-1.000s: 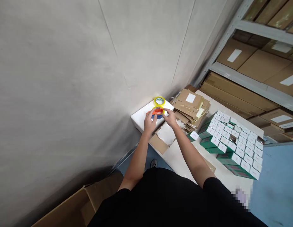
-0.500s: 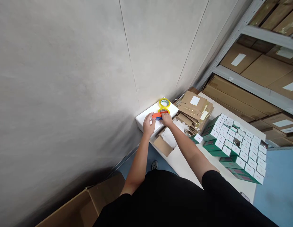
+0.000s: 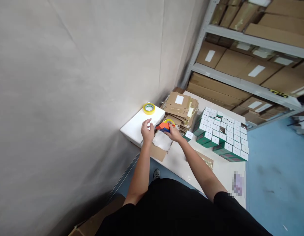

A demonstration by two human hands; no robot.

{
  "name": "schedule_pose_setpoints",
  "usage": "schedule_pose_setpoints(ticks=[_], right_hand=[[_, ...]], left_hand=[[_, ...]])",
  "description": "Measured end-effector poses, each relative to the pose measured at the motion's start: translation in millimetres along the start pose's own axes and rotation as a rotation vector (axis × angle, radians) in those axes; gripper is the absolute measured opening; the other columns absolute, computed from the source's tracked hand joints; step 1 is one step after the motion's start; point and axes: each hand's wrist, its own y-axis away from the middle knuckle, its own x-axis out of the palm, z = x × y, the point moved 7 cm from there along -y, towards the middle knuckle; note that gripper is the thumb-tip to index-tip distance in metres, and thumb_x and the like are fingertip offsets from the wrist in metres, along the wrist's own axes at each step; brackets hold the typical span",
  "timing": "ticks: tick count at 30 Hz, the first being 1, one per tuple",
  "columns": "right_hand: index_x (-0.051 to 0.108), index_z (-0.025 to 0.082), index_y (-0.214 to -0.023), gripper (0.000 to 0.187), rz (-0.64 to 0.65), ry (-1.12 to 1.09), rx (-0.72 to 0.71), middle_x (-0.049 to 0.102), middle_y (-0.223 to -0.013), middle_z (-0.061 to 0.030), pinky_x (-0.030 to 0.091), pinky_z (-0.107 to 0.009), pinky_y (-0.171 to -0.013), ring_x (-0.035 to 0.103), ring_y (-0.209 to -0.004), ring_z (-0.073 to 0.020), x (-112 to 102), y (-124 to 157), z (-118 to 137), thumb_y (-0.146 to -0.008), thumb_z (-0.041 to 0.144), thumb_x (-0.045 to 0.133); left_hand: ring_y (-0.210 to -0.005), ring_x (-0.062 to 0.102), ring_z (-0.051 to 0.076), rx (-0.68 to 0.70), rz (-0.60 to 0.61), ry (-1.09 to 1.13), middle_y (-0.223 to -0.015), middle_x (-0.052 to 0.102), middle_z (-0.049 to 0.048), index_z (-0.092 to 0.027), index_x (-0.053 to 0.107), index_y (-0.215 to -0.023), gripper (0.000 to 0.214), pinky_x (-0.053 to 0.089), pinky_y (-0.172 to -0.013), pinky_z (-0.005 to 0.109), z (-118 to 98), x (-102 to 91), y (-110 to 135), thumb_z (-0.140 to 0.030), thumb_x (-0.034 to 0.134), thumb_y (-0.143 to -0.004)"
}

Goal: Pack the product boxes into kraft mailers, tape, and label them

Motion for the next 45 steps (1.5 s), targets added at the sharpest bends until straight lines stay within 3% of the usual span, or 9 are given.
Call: schedule_pose_setpoints(ticks=[7, 12, 15, 19, 23, 27, 33, 39, 45], right_hand=[[0.045, 0.02, -0.147, 0.069, -0.243, -0.212, 0.274, 0.06, -0.143, -0.0181, 0.051, -0.049, -0.101, 0.063, -0.122, -0.0363, -75, 130, -92, -0.091, 0.055, 0.066], [0.05, 0.022, -0.147, 0.07, -0.356, -0.29, 0.471, 0.074, -0.114, -0.0105, 0.056, -0.045, -0.089, 0.071, -0.098, -0.031, -116, 238, -141, -0.087, 0.054, 0.069], [0.055, 0.024, -0.142, 0.069, -0.44, -0.291, 0.588, 0.076, -0.104, -0.0069, 0.057, -0.042, -0.085, 0.072, -0.092, -0.0292, -137, 292, -162, -0.084, 0.057, 0.072], [0.062, 0.025, -0.134, 0.067, -0.509, -0.311, 0.651, 0.077, -0.105, -0.007, 0.057, -0.041, -0.085, 0.073, -0.095, -0.0292, -155, 343, -182, -0.08, 0.061, 0.077], [0.061, 0.026, -0.136, 0.067, -0.519, -0.387, 0.597, 0.077, -0.112, -0.0068, 0.057, -0.04, -0.087, 0.073, -0.098, -0.0282, -162, 375, -197, -0.08, 0.058, 0.079], [0.063, 0.026, -0.134, 0.065, -0.487, -0.45, 0.561, 0.077, -0.113, -0.0059, 0.056, -0.039, -0.087, 0.072, -0.098, -0.0271, -164, 397, -211, -0.08, 0.057, 0.08], [0.067, 0.024, -0.126, 0.06, -0.432, -0.509, 0.537, 0.076, -0.104, -0.0055, 0.055, -0.037, -0.083, 0.07, -0.093, -0.0256, -163, 413, -228, -0.079, 0.058, 0.08], [0.069, 0.023, -0.114, 0.054, -0.401, -0.541, 0.512, 0.074, -0.095, -0.0033, 0.052, -0.034, -0.077, 0.068, -0.086, -0.0239, -156, 411, -232, -0.079, 0.063, 0.077], [0.065, 0.023, -0.096, 0.05, -0.396, -0.61, 0.504, 0.068, -0.082, -0.0005, 0.048, -0.03, -0.067, 0.062, -0.075, -0.0211, -153, 401, -220, -0.076, 0.067, 0.078]], left_hand=[[-0.121, 0.066, 0.025, -0.013, 0.383, 0.124, -0.13, 0.07, 0.0133, -0.02, 0.069, -0.128, 0.033, 0.058, -0.098, 0.038, -40, 140.1, 53, -0.034, 0.055, -0.101], [-0.124, 0.065, 0.028, -0.273, 0.901, 0.174, -0.132, 0.071, 0.0139, -0.018, 0.071, -0.129, 0.042, 0.051, -0.108, 0.042, -56, 254.4, 127, -0.04, 0.066, -0.094], [-0.126, 0.063, 0.031, -0.395, 1.151, 0.172, -0.131, 0.072, 0.0138, -0.018, 0.074, -0.124, 0.048, 0.05, -0.105, 0.042, -71, 299.6, 176, -0.052, 0.071, -0.089], [-0.118, 0.065, 0.029, -0.456, 1.376, 0.249, -0.121, 0.075, 0.0131, -0.019, 0.076, -0.115, 0.059, 0.05, -0.099, 0.041, -100, 336.2, 234, -0.068, 0.071, -0.083], [-0.106, 0.067, 0.026, -0.516, 1.495, 0.251, -0.109, 0.076, 0.0129, -0.015, 0.077, -0.106, 0.068, 0.051, -0.094, 0.038, -121, 355.9, 275, -0.076, 0.073, -0.077], [-0.089, 0.067, 0.021, -0.555, 1.482, 0.25, -0.09, 0.074, 0.0095, -0.013, 0.077, -0.092, 0.067, 0.052, -0.086, 0.035, -132, 365.8, 295, -0.078, 0.075, -0.073], [-0.079, 0.067, 0.019, -0.393, 1.293, 0.285, -0.078, 0.073, 0.0062, -0.016, 0.076, -0.084, 0.047, 0.053, -0.081, 0.033, -144, 363.7, 297, -0.059, 0.087, -0.069], [-0.074, 0.068, 0.02, -0.133, 1.083, 0.2, -0.076, 0.075, 0.0064, -0.017, 0.077, -0.079, 0.037, 0.054, -0.073, 0.032, -157, 343.9, 288, -0.054, 0.08, -0.077], [-0.072, 0.067, 0.019, -0.054, 0.947, 0.135, -0.076, 0.075, 0.0044, -0.019, 0.077, -0.077, 0.027, 0.054, -0.07, 0.031, -166, 323.4, 277, -0.046, 0.074, -0.082]])
